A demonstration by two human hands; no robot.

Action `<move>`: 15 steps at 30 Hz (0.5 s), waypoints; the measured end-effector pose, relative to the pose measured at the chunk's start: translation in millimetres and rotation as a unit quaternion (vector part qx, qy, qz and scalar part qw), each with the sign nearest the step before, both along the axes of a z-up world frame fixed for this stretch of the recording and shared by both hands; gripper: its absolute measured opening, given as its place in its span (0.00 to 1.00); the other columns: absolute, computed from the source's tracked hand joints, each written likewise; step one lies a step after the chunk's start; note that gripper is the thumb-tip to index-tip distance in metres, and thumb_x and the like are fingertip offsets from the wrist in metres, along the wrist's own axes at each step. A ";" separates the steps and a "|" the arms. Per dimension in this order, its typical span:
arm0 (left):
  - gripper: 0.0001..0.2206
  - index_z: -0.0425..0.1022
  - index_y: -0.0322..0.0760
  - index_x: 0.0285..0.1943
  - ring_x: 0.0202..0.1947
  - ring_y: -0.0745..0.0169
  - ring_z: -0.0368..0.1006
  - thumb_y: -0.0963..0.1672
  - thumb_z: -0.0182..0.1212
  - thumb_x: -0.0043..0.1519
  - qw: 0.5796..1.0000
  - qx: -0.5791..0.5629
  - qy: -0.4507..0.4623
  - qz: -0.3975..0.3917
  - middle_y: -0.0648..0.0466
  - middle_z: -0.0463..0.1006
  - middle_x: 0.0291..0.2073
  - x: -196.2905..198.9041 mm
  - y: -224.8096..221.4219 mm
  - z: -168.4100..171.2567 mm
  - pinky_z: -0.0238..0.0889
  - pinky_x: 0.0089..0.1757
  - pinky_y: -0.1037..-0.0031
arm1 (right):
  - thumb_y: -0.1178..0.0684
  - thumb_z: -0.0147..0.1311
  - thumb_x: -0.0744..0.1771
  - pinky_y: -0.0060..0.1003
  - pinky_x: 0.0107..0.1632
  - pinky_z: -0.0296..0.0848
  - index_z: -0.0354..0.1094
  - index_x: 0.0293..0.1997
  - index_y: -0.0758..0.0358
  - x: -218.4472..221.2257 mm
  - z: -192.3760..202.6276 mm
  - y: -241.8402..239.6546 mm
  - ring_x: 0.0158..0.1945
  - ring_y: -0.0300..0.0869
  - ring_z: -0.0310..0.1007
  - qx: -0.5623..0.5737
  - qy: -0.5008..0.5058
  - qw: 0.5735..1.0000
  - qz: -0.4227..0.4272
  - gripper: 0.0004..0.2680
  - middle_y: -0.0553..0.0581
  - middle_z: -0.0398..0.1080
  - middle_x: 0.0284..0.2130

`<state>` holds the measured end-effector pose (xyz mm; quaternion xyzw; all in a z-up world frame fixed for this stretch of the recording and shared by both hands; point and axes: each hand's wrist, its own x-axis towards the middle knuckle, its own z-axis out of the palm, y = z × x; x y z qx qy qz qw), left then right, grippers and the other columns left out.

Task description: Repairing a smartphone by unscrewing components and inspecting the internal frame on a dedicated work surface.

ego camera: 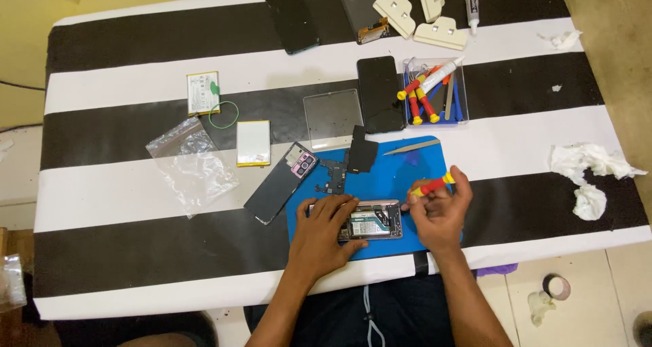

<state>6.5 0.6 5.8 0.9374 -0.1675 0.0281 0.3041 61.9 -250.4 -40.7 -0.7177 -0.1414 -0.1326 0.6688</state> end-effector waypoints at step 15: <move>0.34 0.70 0.47 0.68 0.62 0.51 0.67 0.55 0.75 0.52 1.000 -0.012 -0.009 0.017 0.54 0.75 0.58 3.6 -3.6 -3.3 0.50 0.61 0.44 | 0.70 0.51 0.66 0.35 0.32 0.78 0.36 0.70 0.69 2.7 -0.8 5.1 0.28 0.43 0.72 -0.076 -0.096 0.992 0.003 0.27 0.66 0.73 0.32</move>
